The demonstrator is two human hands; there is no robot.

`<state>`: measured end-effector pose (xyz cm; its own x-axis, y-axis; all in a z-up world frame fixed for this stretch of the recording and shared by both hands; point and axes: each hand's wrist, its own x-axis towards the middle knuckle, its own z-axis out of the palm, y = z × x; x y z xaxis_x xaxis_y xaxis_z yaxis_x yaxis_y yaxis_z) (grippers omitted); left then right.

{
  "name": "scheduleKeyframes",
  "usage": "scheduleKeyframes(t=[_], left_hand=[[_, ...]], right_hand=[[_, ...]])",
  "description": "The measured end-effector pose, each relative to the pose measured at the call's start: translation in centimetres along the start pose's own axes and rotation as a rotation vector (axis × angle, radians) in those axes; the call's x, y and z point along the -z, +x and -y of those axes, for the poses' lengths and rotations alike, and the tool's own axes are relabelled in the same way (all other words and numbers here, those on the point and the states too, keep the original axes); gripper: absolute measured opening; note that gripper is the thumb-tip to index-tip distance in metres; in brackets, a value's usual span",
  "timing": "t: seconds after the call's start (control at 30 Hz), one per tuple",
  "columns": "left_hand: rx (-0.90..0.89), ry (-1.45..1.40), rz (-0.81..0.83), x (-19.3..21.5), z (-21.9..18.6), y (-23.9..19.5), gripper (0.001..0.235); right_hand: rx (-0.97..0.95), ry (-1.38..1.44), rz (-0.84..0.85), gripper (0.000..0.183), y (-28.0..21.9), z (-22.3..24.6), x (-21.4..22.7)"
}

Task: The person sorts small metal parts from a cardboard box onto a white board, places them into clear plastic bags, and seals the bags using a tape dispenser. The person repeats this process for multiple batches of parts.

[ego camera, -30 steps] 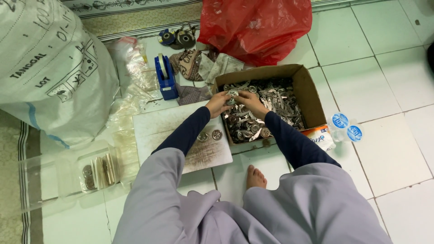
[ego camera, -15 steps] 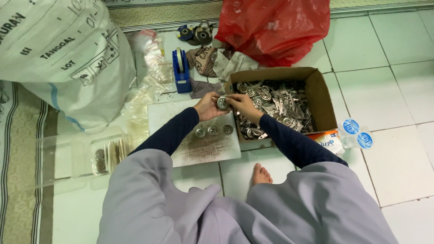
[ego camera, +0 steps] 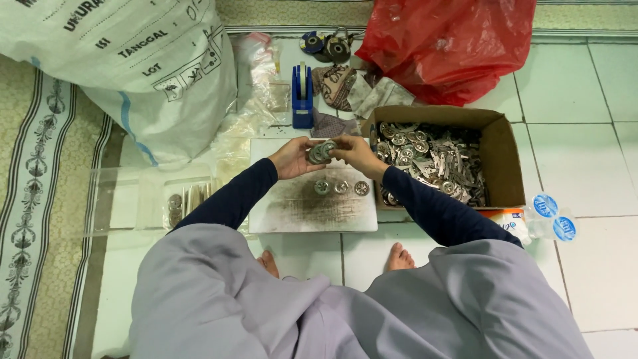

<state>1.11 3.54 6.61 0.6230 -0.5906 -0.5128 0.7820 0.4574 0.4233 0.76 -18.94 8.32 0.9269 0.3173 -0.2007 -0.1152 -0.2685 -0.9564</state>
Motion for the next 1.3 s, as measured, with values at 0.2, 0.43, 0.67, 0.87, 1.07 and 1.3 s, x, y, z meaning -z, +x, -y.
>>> scheduleKeyframes(t=[0.2, 0.43, 0.67, 0.87, 1.07, 1.3], left_hand=[[-0.051, 0.085, -0.076, 0.5, -0.1, -2.0, 0.053], [-0.109, 0.178, -0.155, 5.8, 1.5, 1.6, 0.052], [-0.126, 0.240, -0.313, 7.3, 2.2, 2.2, 0.054], [-0.118, 0.404, -0.339, 7.4, 4.5, 3.9, 0.054], [-0.128, 0.478, -0.368, 4.8, 6.1, 7.5, 0.055], [-0.122, 0.515, -0.287, 1.4, 8.1, 9.7, 0.055]], right_hand=[[-0.175, 0.125, -0.050, 0.034, 1.1, -0.8, 0.7], [-0.232, -0.020, -0.081, 0.036, 1.8, -4.0, 0.9], [-0.154, -0.504, 0.059, 0.032, 3.2, -6.0, 0.4], [-0.178, -1.064, 0.173, 0.023, 2.0, -4.0, 4.1], [-0.275, -1.166, 0.151, 0.025, 0.5, -5.7, 5.4], [-0.184, -0.484, 0.139, 0.040, 1.5, -6.0, 5.6]])
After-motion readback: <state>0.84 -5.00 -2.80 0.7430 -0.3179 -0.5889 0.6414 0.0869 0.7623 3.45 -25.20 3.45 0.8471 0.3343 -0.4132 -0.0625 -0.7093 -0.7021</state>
